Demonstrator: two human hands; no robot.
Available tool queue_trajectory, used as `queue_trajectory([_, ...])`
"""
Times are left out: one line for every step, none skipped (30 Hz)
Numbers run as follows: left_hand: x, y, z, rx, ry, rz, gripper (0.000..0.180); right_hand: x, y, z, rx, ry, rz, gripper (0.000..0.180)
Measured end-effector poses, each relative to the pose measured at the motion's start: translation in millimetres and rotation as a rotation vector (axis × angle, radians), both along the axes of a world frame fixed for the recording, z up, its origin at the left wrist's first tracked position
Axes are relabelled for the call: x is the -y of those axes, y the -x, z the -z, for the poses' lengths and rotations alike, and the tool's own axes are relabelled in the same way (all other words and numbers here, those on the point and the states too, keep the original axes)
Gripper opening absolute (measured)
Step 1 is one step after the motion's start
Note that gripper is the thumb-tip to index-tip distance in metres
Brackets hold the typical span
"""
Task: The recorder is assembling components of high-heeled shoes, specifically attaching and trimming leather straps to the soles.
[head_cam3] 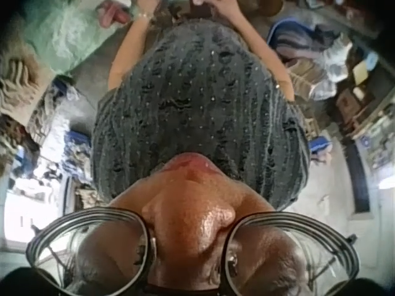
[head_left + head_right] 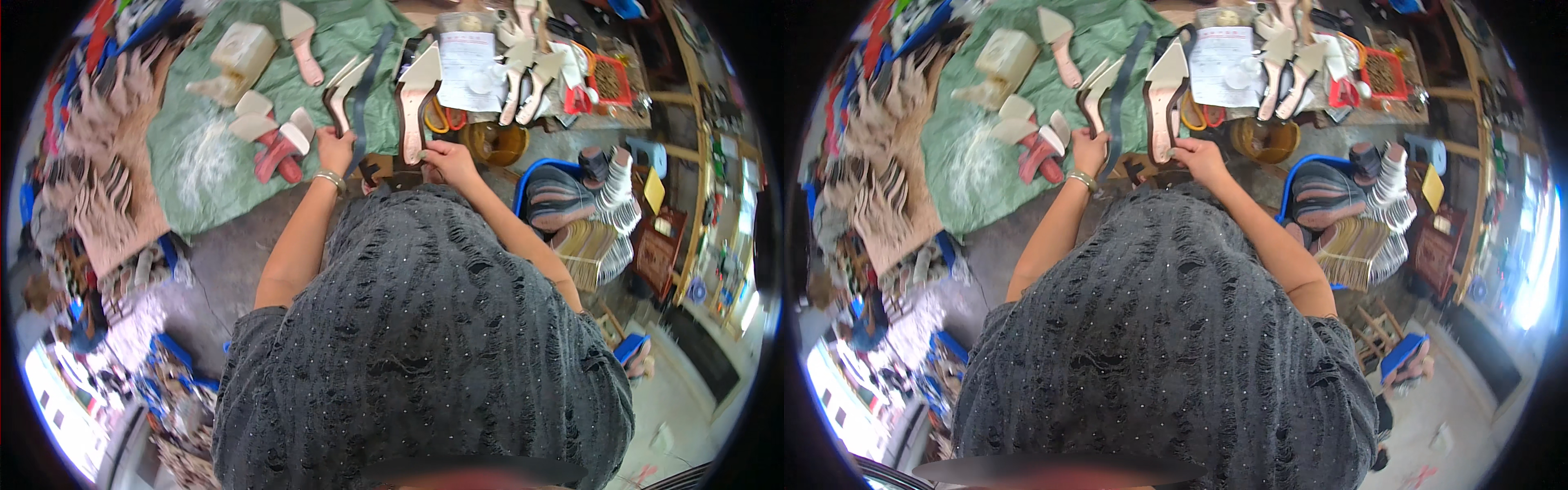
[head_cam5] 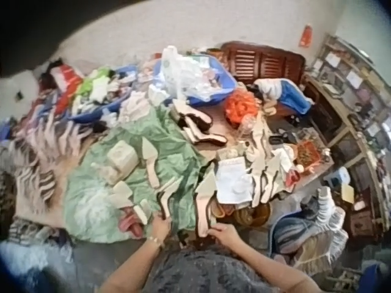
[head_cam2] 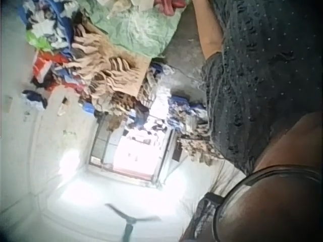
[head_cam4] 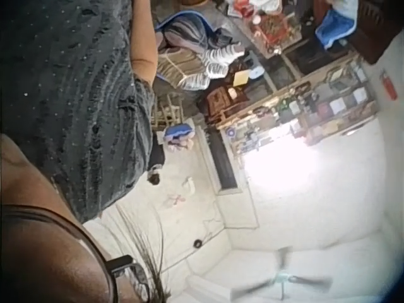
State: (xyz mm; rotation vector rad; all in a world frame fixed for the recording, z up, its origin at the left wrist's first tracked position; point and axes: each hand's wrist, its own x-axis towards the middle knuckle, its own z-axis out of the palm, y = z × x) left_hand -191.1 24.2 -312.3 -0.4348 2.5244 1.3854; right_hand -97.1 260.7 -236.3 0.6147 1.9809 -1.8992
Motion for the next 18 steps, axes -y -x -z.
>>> queue_trajectory([-3.4,-1.8,-16.3,-0.003,0.019,-0.03,0.049,-5.7,7.1,-1.1,0.003,-0.01,-0.047,0.025])
queue_trajectory([-7.7,-4.9,-33.4,-0.053,-0.029,0.014,0.048,-9.8,13.0,5.6,0.013,0.078,-0.037,0.025])
queue_trajectory([-8.4,-9.8,-45.3,-0.103,-0.075,0.054,0.048,-9.5,19.9,-1.5,0.033,0.067,-0.066,0.025])
queue_trajectory([-7.3,-12.7,-52.9,-0.112,-0.056,0.026,0.048,-9.6,29.2,-12.4,0.047,0.053,-0.096,0.024])
queue_trajectory([-6.7,-14.9,-60.4,-0.251,-0.007,0.061,0.048,-10.1,35.5,-13.7,0.037,0.068,-0.122,0.024])
queue_trajectory([-9.9,-14.7,-70.1,-0.388,0.039,0.111,0.048,-13.0,41.3,-14.0,0.021,0.072,-0.166,0.025])
queue_trajectory([-24.5,-12.9,-112.5,-0.143,-0.119,0.076,0.045,-17.2,44.4,-11.6,0.01,0.076,-0.194,0.026])
queue_trajectory([-19.2,-13.9,-117.0,-0.155,-0.103,0.054,0.045,-13.4,48.0,-17.1,-0.001,0.088,-0.218,0.026])
queue_trajectory([-14.4,-12.5,-117.6,0.0,-0.533,-0.035,0.048,-10.8,51.3,-23.8,-0.034,0.172,-0.216,0.026])
queue_trajectory([-15.0,-11.3,-127.7,0.158,-0.965,-0.121,0.056,-8.4,56.3,-35.4,-0.063,0.256,-0.213,0.027])
queue_trajectory([-21.7,-15.2,-135.6,0.138,-1.006,-0.138,0.066,-11.2,59.3,-49.1,-0.027,0.248,-0.264,0.027])
queue_trajectory([-30.1,-17.5,-146.5,0.128,-1.002,-0.14,0.066,-11.7,62.0,-55.5,-0.033,0.252,-0.271,0.027])
queue_trajectory([-37.7,-19.2,-154.9,0.113,-1.057,-0.135,0.062,-12.0,63.8,-59.8,-0.056,0.305,-0.284,0.026])
queue_trajectory([-42.2,-20.0,-159.0,0.1,-1.114,-0.127,0.057,-12.6,65.5,-65.1,-0.079,0.358,-0.295,0.026])
queue_trajectory([-46.4,-18.1,-161.0,0.106,-1.204,-0.139,0.053,-14.0,67.2,-74.3,-0.101,0.351,-0.331,0.026])
queue_trajectory([-51.3,-19.4,-162.8,0.101,-1.205,-0.138,0.053,-14.9,66.8,-83.1,-0.105,0.35,-0.333,0.026])
queue_trajectory([-58.1,-21.2,-163.9,0.106,-1.295,-0.136,0.051,-15.9,64.8,-91.4,-0.1,0.359,-0.336,0.026])
queue_trajectory([-65.1,-21.6,-169.8,0.111,-1.385,-0.132,0.05,-17.4,63.0,-96.8,-0.096,0.368,-0.337,0.027])
